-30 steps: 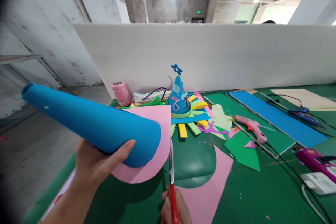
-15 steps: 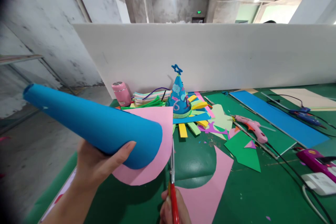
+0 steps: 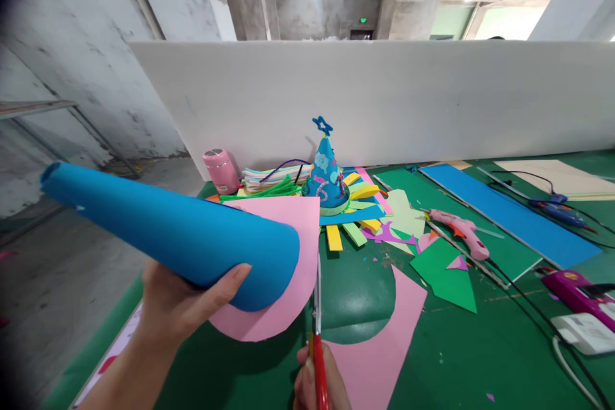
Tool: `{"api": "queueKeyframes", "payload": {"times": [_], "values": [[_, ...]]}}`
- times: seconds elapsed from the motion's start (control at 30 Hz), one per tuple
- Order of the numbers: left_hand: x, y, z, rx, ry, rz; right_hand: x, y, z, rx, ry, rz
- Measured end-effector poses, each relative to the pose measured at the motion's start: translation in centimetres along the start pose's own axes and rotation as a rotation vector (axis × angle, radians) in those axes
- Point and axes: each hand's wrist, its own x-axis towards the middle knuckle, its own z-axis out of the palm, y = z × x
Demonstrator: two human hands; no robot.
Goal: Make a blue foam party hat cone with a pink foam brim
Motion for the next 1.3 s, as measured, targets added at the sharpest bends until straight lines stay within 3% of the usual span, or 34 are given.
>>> {"api": "queueKeyframes", "payload": {"times": [0.2, 0.43, 0.63, 0.97, 1.3], "values": [[-0.1, 0.2, 0.1, 0.003, 0.016, 0.002, 0.5, 0.4, -0.2, 0.047, 0.052, 0.078], [-0.3, 0.1, 0.0, -0.001, 0.007, 0.009, 0.0, -0.4, 0.4, 0.078, 0.02, 0.132], [-0.5, 0.1, 0.0, 0.041, 0.0, 0.054, 0.3, -0.1, 0.3, 0.062, 0.07, 0.067], [-0.5, 0.1, -0.1, 0.049, -0.023, 0.064, 1.1, 0.5, -0.6, -0.009, 0.043, 0.029], [-0.6, 0.9, 0.2, -0.009, -0.011, 0.008, 0.9, 0.8, -0.6, -0.019, 0.067, -0.031]]}}
